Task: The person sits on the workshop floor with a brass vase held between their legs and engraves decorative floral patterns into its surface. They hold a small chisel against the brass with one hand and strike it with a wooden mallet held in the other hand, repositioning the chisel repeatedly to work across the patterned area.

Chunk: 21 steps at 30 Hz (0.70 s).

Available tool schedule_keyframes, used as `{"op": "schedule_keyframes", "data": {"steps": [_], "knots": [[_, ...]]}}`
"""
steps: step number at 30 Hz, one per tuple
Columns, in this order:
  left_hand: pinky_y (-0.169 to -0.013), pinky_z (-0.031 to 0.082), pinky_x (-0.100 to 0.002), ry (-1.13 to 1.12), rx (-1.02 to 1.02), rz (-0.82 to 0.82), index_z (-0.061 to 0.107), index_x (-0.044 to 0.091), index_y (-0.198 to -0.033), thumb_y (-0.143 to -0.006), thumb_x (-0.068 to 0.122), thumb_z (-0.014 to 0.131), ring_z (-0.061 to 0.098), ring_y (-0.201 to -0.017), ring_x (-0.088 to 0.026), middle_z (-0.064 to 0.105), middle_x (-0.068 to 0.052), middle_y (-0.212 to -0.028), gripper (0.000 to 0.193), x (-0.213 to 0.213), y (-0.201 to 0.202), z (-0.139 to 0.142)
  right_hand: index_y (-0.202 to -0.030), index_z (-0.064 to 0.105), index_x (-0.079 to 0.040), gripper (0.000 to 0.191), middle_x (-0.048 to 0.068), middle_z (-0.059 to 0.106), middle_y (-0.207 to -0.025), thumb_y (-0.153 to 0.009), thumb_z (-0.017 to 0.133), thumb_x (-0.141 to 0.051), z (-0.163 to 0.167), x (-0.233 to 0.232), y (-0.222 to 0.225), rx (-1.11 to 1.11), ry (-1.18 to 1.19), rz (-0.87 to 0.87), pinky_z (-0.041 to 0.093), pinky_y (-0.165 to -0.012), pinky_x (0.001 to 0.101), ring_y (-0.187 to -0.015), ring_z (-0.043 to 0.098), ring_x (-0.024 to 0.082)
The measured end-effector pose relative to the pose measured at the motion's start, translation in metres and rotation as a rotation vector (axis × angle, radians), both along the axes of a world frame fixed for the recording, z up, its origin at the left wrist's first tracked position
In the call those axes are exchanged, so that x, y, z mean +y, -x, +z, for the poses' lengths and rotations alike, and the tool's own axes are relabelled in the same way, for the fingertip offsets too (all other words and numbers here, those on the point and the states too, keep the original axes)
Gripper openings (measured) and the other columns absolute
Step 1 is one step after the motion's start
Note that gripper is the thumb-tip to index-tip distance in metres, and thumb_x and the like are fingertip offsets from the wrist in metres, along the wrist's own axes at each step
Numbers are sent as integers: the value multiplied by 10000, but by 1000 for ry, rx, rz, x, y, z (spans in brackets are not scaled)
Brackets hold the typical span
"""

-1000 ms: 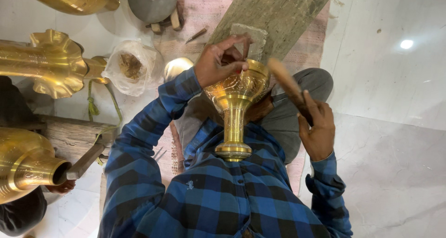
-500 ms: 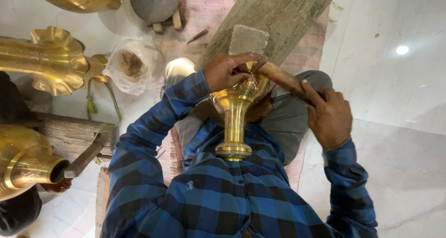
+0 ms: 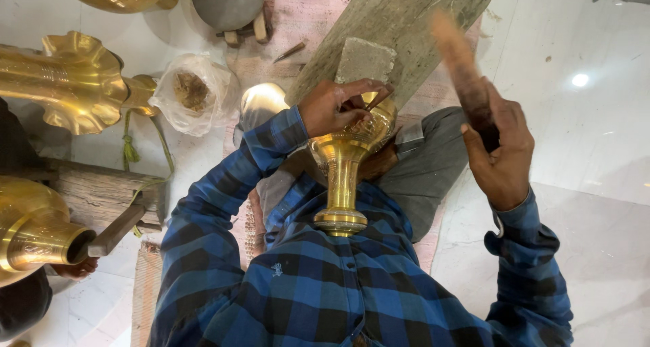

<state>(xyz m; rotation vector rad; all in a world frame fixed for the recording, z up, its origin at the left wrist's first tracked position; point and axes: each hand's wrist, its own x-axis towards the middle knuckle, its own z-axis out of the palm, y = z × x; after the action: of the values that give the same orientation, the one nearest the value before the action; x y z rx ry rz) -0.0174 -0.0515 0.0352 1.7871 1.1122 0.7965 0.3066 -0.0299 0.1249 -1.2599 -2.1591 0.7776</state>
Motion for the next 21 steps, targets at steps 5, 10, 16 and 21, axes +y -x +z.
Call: {"op": "schedule_keyframes", "data": {"steps": [5, 10, 16, 21], "knots": [[-728, 653, -358, 1, 52, 15, 547, 172, -1462, -912, 104, 785, 799, -791, -210, 800, -100, -929, 604, -1, -1, 6, -1577, 542, -175, 650, 148, 612, -1244, -974, 690, 17, -8, 2, -5, -164, -163, 48, 564, -909, 404, -1083, 640, 266], [-734, 654, -352, -26, 8, -1, 546, 168, -1470, -925, 85, 777, 803, -820, -205, 788, -110, -1017, 598, -3, -1, 9, -1577, 543, -155, 668, 164, 612, -1253, -957, 693, 42, -7, 1, -10, -165, -145, 71, 583, -982, 410, -1137, 652, 291], [-793, 660, -337, -33, 3, 39, 536, 157, -1470, -930, 65, 778, 807, -872, -204, 789, -111, -1049, 599, -1, -2, 3, -1553, 514, -117, 595, 173, 604, -1249, -999, 676, 27, -2, 5, -5, 41, -43, 46, 562, -999, 414, -1132, 643, 275], [-798, 664, -340, -35, -46, 41, 526, 141, -1479, -935, 44, 753, 816, -868, -204, 800, -109, -1042, 597, -3, -2, 0, -1529, 579, -154, 682, 151, 642, -1213, -892, 716, 49, 1, 9, 3, -332, -355, 115, 536, -950, 452, -1087, 635, 302]]}}
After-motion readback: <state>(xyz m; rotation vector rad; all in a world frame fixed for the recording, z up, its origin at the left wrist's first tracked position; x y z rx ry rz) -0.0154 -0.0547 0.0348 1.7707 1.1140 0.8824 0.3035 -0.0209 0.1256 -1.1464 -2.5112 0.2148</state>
